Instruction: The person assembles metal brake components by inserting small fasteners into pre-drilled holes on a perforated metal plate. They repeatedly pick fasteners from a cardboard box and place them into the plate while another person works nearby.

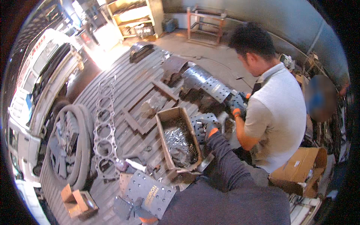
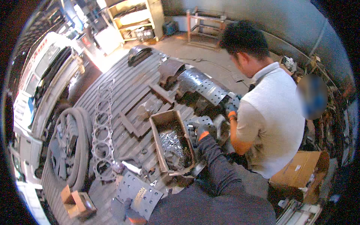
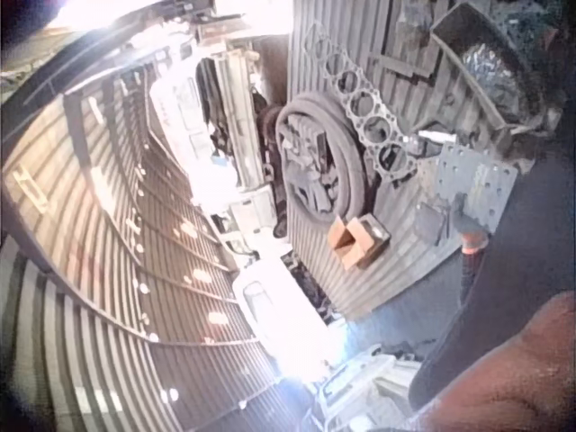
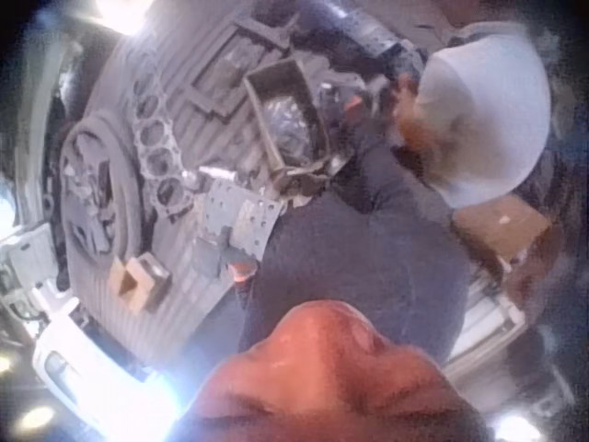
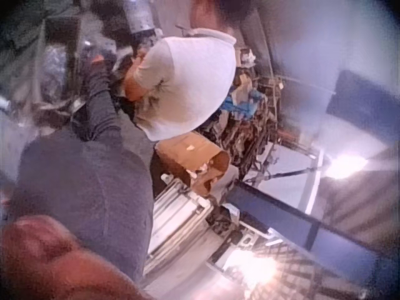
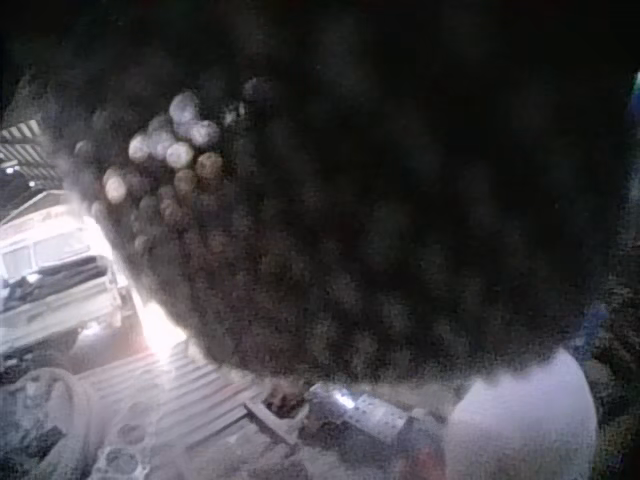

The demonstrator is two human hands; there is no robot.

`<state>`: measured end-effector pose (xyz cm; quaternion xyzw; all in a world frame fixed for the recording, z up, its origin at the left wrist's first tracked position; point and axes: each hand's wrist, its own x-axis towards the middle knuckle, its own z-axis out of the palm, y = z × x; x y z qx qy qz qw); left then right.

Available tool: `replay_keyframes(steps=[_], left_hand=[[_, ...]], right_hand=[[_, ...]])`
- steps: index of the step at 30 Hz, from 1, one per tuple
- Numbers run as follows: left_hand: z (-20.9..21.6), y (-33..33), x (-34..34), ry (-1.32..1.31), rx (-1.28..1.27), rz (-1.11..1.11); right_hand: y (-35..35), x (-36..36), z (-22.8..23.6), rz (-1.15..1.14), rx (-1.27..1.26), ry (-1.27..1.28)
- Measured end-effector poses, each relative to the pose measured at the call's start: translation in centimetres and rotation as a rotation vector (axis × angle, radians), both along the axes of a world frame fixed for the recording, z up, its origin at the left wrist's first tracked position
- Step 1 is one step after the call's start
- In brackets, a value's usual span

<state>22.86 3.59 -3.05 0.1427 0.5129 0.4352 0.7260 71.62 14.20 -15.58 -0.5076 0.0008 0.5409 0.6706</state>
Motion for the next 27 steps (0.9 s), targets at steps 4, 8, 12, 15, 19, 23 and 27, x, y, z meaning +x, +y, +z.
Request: replay_keyframes(steps=[4, 8, 12, 15, 19, 23, 27], left_hand=[[3.7, 1.8, 0.5, -0.056, -0.036, -0.043], [4.0, 2.6, -1.1, -0.261, 0.181, 0.294], [3.3, 1.3, -2.6, -0.438, 0.264, 0.352], [1.7, 1.8, -3.6, -0.4, 0.252, 0.362], [1.2, 1.0, -4.3, -0.278, 0.305, 0.365], [-0.6, -0.2, -6.2, -0.263, 0.339, 0.3], [1.7, -0.2, -6.2, -0.216, 0.372, 0.273]], right_hand=[[0.2, -4.6, 5.9, 0.509, 0.268, -0.642], [-2.0, -14.5, 17.0, 0.916, 0.151, -0.151], [-4.4, -21.7, 20.2, 1.188, 0.277, -0.237], [-4.0, -24.3, 19.9, 1.203, 0.162, -0.097], [-4.1, -26.2, 17.8, 1.165, 0.183, -0.262], [-5.0, -27.5, 16.7, 1.251, 0.12, -0.518], [-5.4, -29.1, 17.5, 1.272, 0.07, -0.628]])
